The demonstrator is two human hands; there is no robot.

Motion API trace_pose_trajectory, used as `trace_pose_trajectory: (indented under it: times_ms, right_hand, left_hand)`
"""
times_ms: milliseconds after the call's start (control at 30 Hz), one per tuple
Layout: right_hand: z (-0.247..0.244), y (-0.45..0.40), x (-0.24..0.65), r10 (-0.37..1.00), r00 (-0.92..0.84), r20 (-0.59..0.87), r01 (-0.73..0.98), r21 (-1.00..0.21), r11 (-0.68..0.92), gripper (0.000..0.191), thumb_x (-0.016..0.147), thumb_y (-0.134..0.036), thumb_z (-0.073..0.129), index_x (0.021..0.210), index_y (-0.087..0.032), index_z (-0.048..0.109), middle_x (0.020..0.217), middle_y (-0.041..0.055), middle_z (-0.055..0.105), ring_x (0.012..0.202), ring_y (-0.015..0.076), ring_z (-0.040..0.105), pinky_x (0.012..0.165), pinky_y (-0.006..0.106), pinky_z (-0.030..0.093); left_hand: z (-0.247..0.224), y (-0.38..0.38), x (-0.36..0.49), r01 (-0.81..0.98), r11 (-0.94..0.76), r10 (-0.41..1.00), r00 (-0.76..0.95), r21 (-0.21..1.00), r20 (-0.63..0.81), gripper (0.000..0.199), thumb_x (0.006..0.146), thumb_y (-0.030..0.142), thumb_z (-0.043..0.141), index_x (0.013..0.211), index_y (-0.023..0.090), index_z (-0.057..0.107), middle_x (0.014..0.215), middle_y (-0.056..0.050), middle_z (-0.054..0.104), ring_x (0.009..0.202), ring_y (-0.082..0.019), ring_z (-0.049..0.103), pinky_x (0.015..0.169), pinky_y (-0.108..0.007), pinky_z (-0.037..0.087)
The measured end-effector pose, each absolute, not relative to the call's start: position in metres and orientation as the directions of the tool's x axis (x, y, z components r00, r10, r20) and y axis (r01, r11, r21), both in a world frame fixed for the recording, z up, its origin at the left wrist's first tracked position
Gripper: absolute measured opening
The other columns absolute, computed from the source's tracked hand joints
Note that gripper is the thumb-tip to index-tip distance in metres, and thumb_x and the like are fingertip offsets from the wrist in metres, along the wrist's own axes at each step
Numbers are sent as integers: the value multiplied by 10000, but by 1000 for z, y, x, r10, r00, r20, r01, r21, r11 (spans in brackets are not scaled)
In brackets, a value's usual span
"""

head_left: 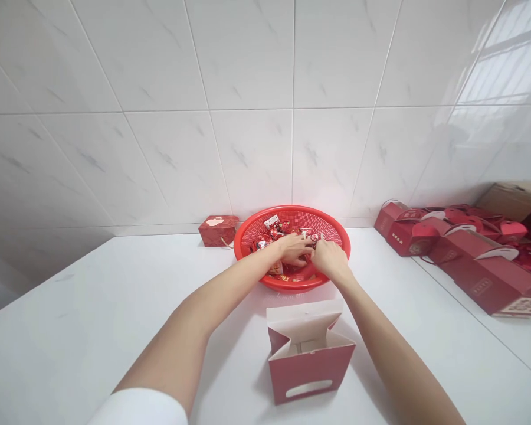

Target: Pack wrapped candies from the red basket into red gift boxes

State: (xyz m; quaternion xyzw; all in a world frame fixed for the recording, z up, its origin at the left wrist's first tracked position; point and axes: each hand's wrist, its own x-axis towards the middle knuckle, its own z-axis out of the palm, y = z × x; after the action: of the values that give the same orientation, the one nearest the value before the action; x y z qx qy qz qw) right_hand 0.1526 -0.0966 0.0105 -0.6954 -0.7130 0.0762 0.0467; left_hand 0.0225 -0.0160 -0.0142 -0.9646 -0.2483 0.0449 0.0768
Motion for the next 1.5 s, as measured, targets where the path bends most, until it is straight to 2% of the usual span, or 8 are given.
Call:
trace_pose_trajectory:
  times_ms: [200, 467, 833, 1033, 1133, 1267, 1400, 1500]
  right_hand:
    - [7, -97, 151, 996, -62, -60, 986, -157, 52, 394, 963, -141, 349, 1163, -96, 686, 1196, 212, 710, 1123, 281, 679, 847, 328, 493]
    - [7, -96, 150, 992, -88, -90, 988, -138, 75, 370, 946, -173, 387, 1141, -134, 699, 1204, 202, 708, 1092, 284, 690, 811, 336, 502]
    - [1, -92, 150, 990, -111, -83, 981, -171, 96, 336, 955, -244, 455, 1196, -154, 671, 1219, 205, 692, 1114, 291, 676, 884, 360, 491]
    - [6, -94, 152, 994, -95, -57, 971, -226, 79, 381, 962, -260, 435, 1291, -134, 581, 1260, 205, 660, 1183, 304, 634, 923, 374, 484]
    - [10, -89, 157, 999, -36, 39, 915, -399, 49, 489, 958, -316, 453, 1398, -103, 455, 1434, 221, 529, 1352, 313, 501, 986, 370, 468]
    - [12, -75, 162, 995, 99, 22, 597, -801, -42, 650, 934, -399, 499, 1474, -75, 338, 1549, 213, 417, 1413, 243, 451, 1018, 276, 465]
    - [11, -64, 165, 983, 182, -41, 336, -936, -101, 681, 929, -493, 497, 1476, -121, 334, 1538, 182, 457, 1365, 224, 522, 940, 260, 528]
    - [8, -59, 166, 990, 138, -29, 124, -991, -47, 471, 933, -421, 503, 1327, -164, 475, 1373, 154, 622, 1169, 215, 672, 866, 285, 569]
  left_hand:
    - [-2, -10, 7, 771, -579, 795, 606, -267, 27, 272, 835, 227, 617, 1066, 149, 736, 1234, -175, 638, 1177, -310, 573, 1027, -417, 399]
    - [2, -3, -10, 918, -311, 919, 356, -245, 170, 359, 816, 104, 561, 1144, 131, 705, 1268, -215, 625, 1246, -352, 516, 1071, -532, 339]
    - [1, -11, 24, 773, -625, 772, 633, -107, 59, 586, 870, 185, 542, 1448, 275, 515, 1525, -139, 444, 1315, -317, 517, 1089, -448, 400]
    - [4, -8, 34, 773, -618, 782, 624, 145, 4, 311, 788, 185, 590, 1043, 218, 765, 1164, -125, 705, 1045, -299, 668, 928, -402, 501]
    - [6, -4, 33, 757, -607, 787, 615, 241, 49, 203, 742, 189, 599, 823, 181, 784, 861, -92, 747, 844, -254, 688, 800, -338, 520]
    - [12, 2, 18, 746, -563, 822, 550, 354, 149, 272, 726, 165, 552, 839, 183, 798, 772, -49, 753, 761, -204, 680, 739, -293, 518]
    - [20, 0, 6, 509, -518, 846, 422, 687, 325, 289, 680, 145, 560, 841, 172, 799, 823, -40, 770, 764, -179, 672, 730, -274, 530]
    - [23, -4, 6, 320, -509, 825, 445, 799, 348, 202, 681, 190, 609, 776, 152, 783, 775, -42, 750, 690, -157, 636, 671, -267, 515]
